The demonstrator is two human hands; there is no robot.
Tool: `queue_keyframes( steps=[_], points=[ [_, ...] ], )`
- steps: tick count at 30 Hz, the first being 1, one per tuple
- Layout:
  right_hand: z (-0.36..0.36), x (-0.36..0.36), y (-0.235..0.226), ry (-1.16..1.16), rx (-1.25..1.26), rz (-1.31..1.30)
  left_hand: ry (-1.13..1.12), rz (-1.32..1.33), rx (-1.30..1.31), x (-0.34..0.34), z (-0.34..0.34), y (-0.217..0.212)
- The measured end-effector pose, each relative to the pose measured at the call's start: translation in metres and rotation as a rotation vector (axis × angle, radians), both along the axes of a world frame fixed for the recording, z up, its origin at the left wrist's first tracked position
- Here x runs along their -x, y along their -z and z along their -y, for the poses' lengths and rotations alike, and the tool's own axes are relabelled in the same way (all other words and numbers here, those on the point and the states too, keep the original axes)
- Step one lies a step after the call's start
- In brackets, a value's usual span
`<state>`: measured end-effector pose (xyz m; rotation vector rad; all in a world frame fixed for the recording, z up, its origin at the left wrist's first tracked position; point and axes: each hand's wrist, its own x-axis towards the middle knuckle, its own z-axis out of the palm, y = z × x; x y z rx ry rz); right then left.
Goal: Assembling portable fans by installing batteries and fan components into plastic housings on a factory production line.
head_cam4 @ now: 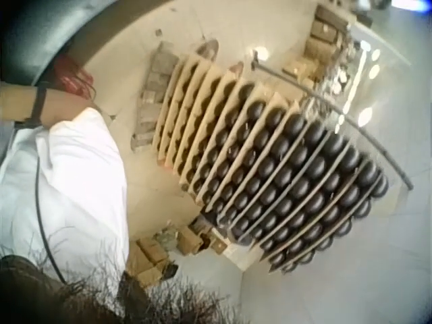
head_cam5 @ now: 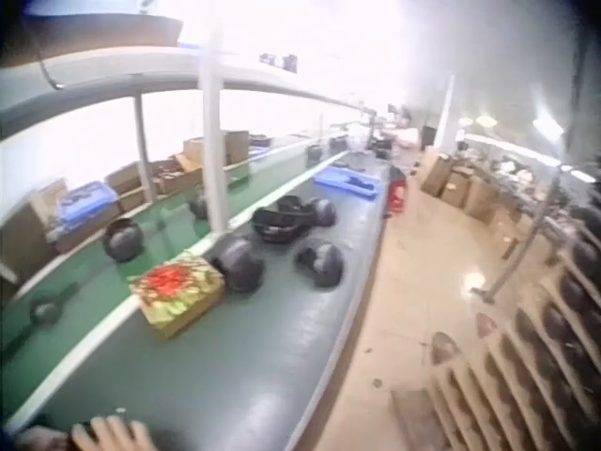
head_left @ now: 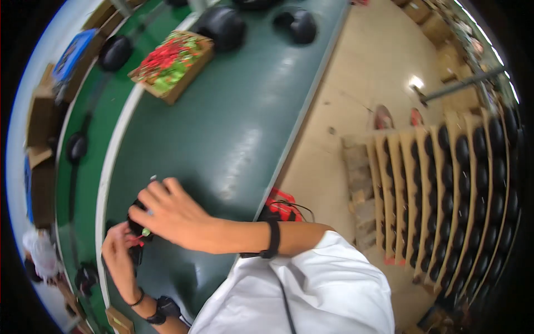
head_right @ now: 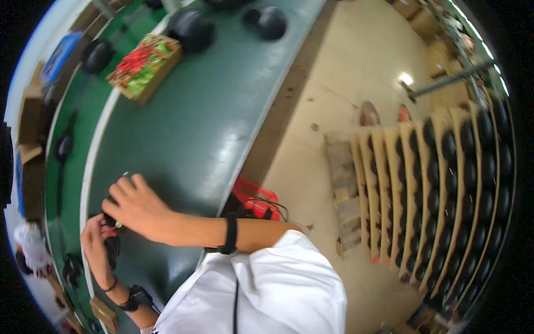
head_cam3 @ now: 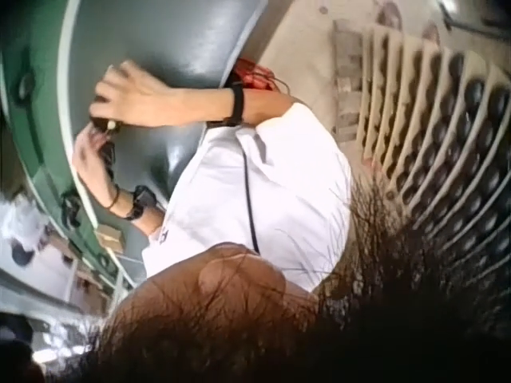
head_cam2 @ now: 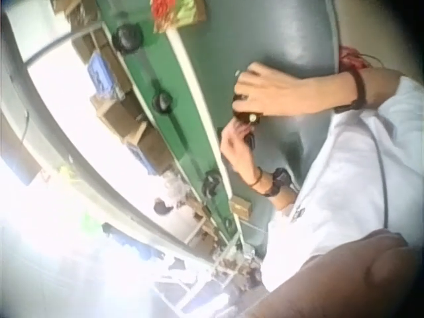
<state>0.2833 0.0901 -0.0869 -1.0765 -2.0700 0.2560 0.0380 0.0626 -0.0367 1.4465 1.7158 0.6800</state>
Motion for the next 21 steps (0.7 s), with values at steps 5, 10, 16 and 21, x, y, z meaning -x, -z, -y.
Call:
queue_keyframes(
  steps=[5,10,16,21],
  points=[
    [0.005,-0.009,-0.004,0.018,0.202,0.057,-0.03,-0.034,-0.039,-0.047,0.006,-0.003],
    [-0.014,-0.014,-0.031,-0.166,0.243,0.129,-0.019,-0.207,-0.067,-0.055,0.016,-0.022],
    [-0.024,-0.011,-0.038,-0.149,0.297,0.222,-0.216,-0.186,-0.09,-0.071,0.023,-0.015],
    [-0.035,-0.014,-0.027,-0.161,0.169,0.202,-0.257,-0.278,-0.232,-0.084,0.027,-0.003]
  ],
)
